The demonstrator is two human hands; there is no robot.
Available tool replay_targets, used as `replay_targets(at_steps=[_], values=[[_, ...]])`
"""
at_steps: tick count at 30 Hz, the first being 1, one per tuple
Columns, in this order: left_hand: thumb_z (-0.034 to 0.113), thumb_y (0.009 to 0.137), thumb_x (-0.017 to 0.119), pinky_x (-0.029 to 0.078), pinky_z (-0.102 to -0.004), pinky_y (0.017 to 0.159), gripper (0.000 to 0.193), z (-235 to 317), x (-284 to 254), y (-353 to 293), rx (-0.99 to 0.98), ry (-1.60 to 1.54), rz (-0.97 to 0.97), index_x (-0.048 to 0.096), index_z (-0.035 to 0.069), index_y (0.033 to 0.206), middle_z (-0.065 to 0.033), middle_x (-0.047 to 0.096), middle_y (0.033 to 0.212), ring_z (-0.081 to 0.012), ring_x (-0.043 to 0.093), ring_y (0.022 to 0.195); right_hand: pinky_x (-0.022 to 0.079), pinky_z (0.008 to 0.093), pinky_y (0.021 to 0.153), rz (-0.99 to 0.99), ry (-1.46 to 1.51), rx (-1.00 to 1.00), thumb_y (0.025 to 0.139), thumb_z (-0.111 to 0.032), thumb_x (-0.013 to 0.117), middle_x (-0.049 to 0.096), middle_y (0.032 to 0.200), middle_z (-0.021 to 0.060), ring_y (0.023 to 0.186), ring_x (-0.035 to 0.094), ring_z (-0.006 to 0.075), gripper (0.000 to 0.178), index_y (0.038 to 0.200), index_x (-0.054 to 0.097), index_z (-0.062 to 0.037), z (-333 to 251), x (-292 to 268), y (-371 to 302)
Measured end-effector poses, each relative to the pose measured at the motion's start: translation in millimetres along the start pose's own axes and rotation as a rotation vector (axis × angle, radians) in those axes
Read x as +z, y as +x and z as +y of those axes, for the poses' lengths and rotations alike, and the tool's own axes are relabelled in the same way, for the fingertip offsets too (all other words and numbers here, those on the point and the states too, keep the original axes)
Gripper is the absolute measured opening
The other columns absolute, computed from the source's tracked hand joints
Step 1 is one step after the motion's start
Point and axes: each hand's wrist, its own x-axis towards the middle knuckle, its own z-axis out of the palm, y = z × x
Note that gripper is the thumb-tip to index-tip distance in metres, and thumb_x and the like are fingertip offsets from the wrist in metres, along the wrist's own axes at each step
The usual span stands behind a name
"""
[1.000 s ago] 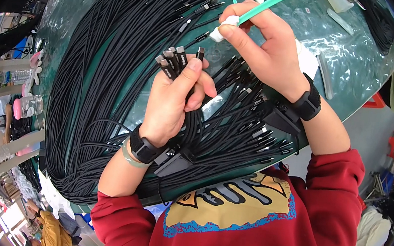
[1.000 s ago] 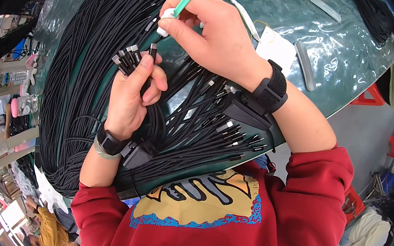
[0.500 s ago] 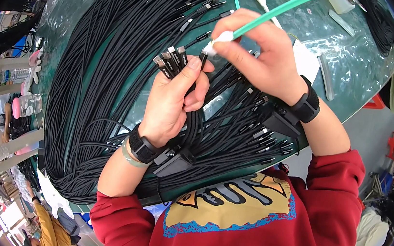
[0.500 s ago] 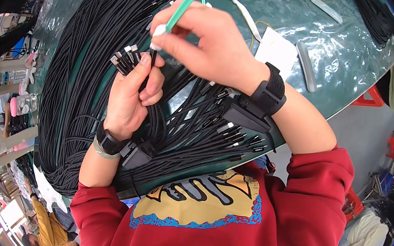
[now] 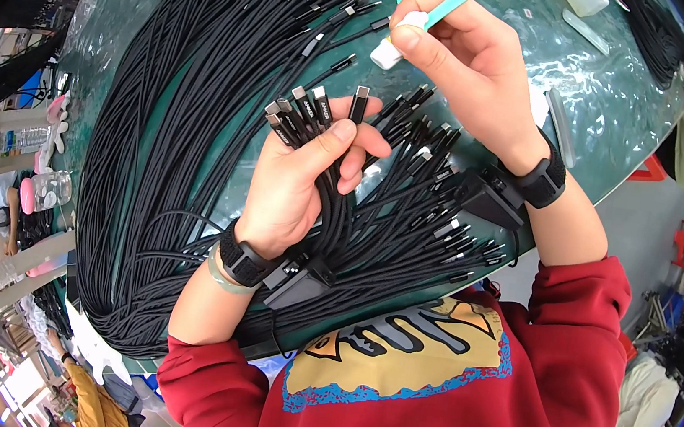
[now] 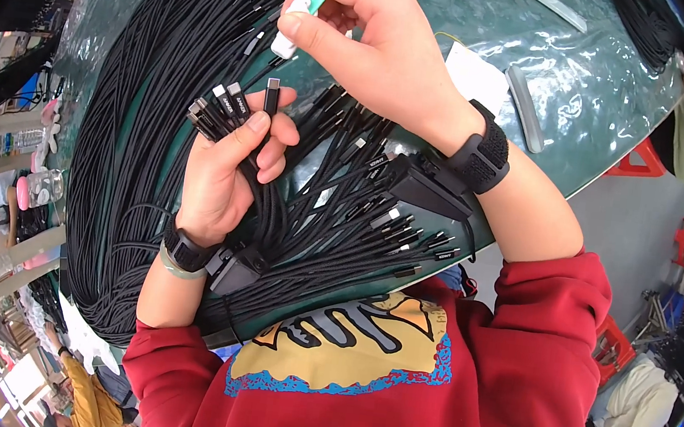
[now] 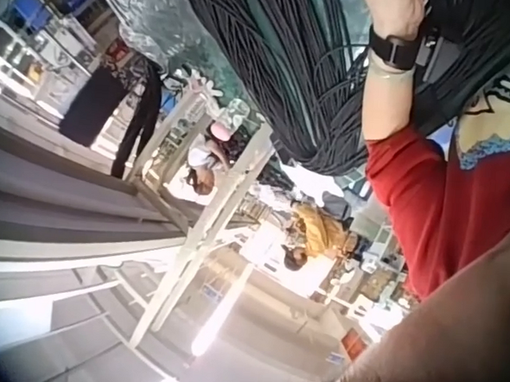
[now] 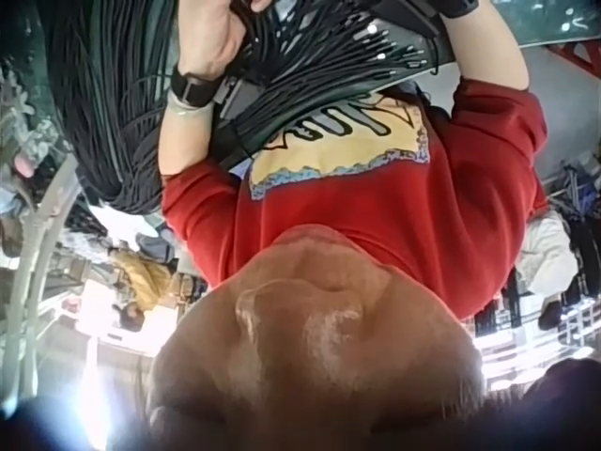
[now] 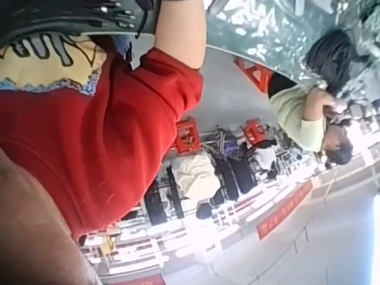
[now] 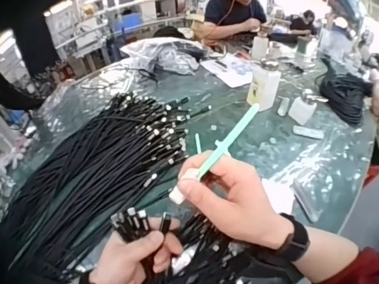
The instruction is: The person holds a bundle of cables, wipes the connectors with a cloth on a stick, and uses a small blade to scrape the connector tips before setting the bundle back onto the table.
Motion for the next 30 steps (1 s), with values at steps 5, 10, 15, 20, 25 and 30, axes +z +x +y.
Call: replay_targets(at_steps=[5,10,15,20,25,30], values=[[0.011,0.085,0.048,0.033,-0.0189,0.047,0.026,0,-4,0,-0.023,-0.062,0.019,0.049,-0.004,0.106,-0.0118,0.059,0.079,-0.0064,0.040,0.054,0.043,0.0217,0.065,-0.087,-0.242,-0.051,0.079,-0.006,0.057,0.055,0.081,0.0011,0.074,0.052,0.0076,0.013,0.091,0.055,-0.0010,-1,1,-3],[0.010,0.084,0.048,0.030,-0.0175,0.046,0.025,1,-11,1,-0.042,-0.126,-0.027,0.050,-0.004,0.105,-0.0105,0.058,0.078,-0.0046,0.038,0.053,0.044,0.0221,0.061,-0.294,-0.344,-0.205,0.076,-0.004,0.059,0.055,0.078,0.0041,0.068,0.054,0.0113,0.014,0.089,0.054,-0.0020,-1,13,-8],[0.010,0.084,0.047,0.028,-0.0166,0.044,0.023,2,-11,3,-0.051,-0.110,0.001,0.051,-0.004,0.102,-0.0097,0.058,0.076,-0.0032,0.036,0.052,0.044,0.0230,0.056,-0.172,-0.405,-0.293,0.074,-0.002,0.060,0.055,0.076,0.0060,0.063,0.055,0.0142,0.012,0.085,0.055,-0.0026,4,14,-5],[0.010,0.084,0.047,0.028,-0.0169,0.044,0.023,-2,-13,2,-0.021,-0.083,-0.021,0.052,-0.005,0.102,-0.0098,0.057,0.075,-0.0033,0.036,0.051,0.043,0.0226,0.054,-0.136,-0.362,-0.203,0.075,-0.002,0.059,0.055,0.075,0.0044,0.062,0.054,0.0132,0.009,0.083,0.055,-0.0023,4,16,-6],[0.010,0.084,0.047,0.028,-0.0177,0.043,0.024,2,-8,1,-0.039,-0.094,0.004,0.052,-0.007,0.102,-0.0096,0.057,0.072,-0.0040,0.035,0.050,0.042,0.0214,0.055,-0.189,-0.439,-0.326,0.076,-0.003,0.058,0.056,0.076,0.0033,0.062,0.053,0.0109,0.010,0.086,0.055,-0.0021,2,19,-9],[0.010,0.084,0.048,0.031,-0.0188,0.044,0.023,2,-12,1,-0.140,-0.150,-0.073,0.054,-0.007,0.097,-0.0091,0.056,0.065,-0.0056,0.039,0.049,0.042,0.0207,0.057,-0.035,-0.509,-0.224,0.077,-0.005,0.058,0.056,0.077,0.0023,0.063,0.052,0.0084,0.011,0.088,0.056,-0.0018,0,4,-3]])
